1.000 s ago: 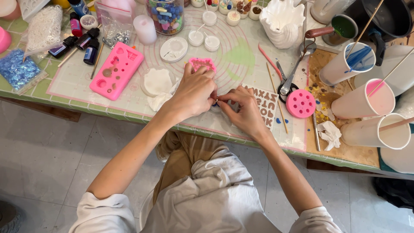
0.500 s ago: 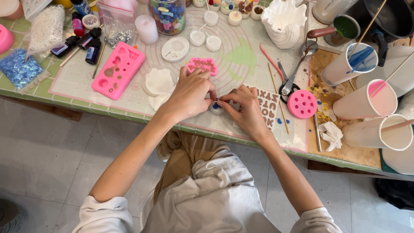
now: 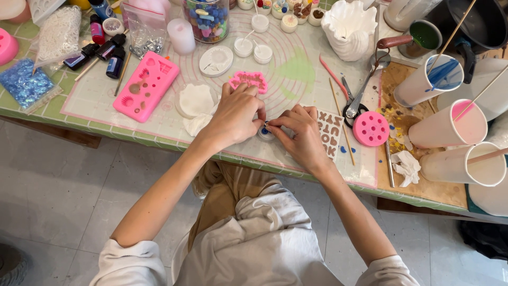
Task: The person is selecting small colorful wax shapes from jars and carefully placing them onto white circular wax bases at a crafting table.
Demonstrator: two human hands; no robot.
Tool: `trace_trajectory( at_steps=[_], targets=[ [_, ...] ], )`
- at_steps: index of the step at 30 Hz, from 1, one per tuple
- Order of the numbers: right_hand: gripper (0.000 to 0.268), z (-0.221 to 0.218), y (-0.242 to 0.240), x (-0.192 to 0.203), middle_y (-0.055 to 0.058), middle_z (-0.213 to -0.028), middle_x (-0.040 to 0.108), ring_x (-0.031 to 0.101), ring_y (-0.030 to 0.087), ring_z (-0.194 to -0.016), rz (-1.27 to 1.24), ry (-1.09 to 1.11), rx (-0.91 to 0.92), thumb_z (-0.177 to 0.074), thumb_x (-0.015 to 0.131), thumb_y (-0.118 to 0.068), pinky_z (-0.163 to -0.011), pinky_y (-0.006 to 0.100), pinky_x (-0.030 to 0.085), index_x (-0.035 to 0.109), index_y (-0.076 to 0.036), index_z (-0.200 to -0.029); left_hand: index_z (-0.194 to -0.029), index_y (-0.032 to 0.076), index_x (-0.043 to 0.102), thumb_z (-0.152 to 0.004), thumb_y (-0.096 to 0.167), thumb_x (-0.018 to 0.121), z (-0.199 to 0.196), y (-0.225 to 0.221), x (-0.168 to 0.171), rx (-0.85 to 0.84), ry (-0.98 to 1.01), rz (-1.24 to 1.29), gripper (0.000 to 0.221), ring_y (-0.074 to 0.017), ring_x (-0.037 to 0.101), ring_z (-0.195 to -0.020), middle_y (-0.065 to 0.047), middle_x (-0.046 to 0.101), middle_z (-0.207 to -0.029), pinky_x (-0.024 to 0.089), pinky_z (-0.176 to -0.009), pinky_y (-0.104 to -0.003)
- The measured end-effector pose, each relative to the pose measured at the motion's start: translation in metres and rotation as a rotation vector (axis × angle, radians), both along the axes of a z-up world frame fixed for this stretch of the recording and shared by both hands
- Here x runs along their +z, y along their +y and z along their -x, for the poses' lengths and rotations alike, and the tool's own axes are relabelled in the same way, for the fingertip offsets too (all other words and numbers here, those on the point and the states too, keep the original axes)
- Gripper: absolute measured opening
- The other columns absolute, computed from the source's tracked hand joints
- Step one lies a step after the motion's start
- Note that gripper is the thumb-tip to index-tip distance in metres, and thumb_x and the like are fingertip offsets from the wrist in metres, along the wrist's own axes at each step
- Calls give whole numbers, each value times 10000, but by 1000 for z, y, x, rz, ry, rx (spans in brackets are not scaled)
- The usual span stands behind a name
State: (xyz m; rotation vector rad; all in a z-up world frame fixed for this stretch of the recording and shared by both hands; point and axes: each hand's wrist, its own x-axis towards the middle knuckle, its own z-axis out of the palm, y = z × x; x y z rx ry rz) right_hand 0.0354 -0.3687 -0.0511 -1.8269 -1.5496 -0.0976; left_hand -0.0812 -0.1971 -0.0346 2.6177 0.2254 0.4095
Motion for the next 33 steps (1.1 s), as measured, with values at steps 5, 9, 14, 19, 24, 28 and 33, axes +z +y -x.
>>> trace_trajectory(
  at_steps=[5,9,14,19,24,28,33],
  targets=[
    [119,2,1,-1,3,-822,671,563,189,-848,-22,-70,-8,-862,826,-169,-860,363,352,783,-97,-946,-729,108,761,-689,125,821,1,-10,1,45,-22,-26,74,-283,542,-1151,-94,651,-1008,312,-995,-475],
    [142,2,1,-3,4,-822,667,551,187,-840,-19,-47,-18,-865,822,-173,-860,362,353,787,-92,-976,-737,110,759,-688,117,815,3,-11,2,40,-91,-34,75,-272,548,-1131,-77,653,-987,314,-1005,-467],
    [158,-1,1,-5,7,-800,660,530,189,-820,0,13,-20,-861,823,-176,-847,354,349,799,-85,-987,-763,118,788,-721,133,811,7,-8,3,17,-114,32,50,-249,563,-1092,-54,657,-942,303,-992,-462],
    [156,-2,1,-6,10,-805,664,526,190,-822,-3,34,-17,-859,824,-172,-851,351,350,800,-78,-981,-841,124,816,-783,238,800,7,-2,1,52,-2,166,130,-242,574,-1052,-67,667,-886,300,-943,-446],
    [153,-3,2,-7,9,-805,668,539,188,-826,-14,5,-17,-854,828,-170,-860,353,358,800,-81,-976,-833,122,823,-801,287,795,-1,-1,-9,132,-13,140,170,-250,577,-1073,-70,730,-874,309,-894,-455],
    [151,-3,1,-6,11,-802,666,541,190,-827,-11,-6,-17,-854,829,-168,-860,355,359,800,-81,-974,-806,122,823,-769,290,800,-4,0,-4,129,33,158,174,-243,580,-1074,-64,731,-847,309,-886,-463],
    [141,-3,2,-7,10,-806,671,542,191,-829,-18,3,-8,-856,824,-165,-856,354,358,802,-87,-972,-801,126,830,-738,269,830,-3,0,-1,121,83,186,155,-231,563,-1097,-46,716,-867,302,-930,-458]
  ],
)
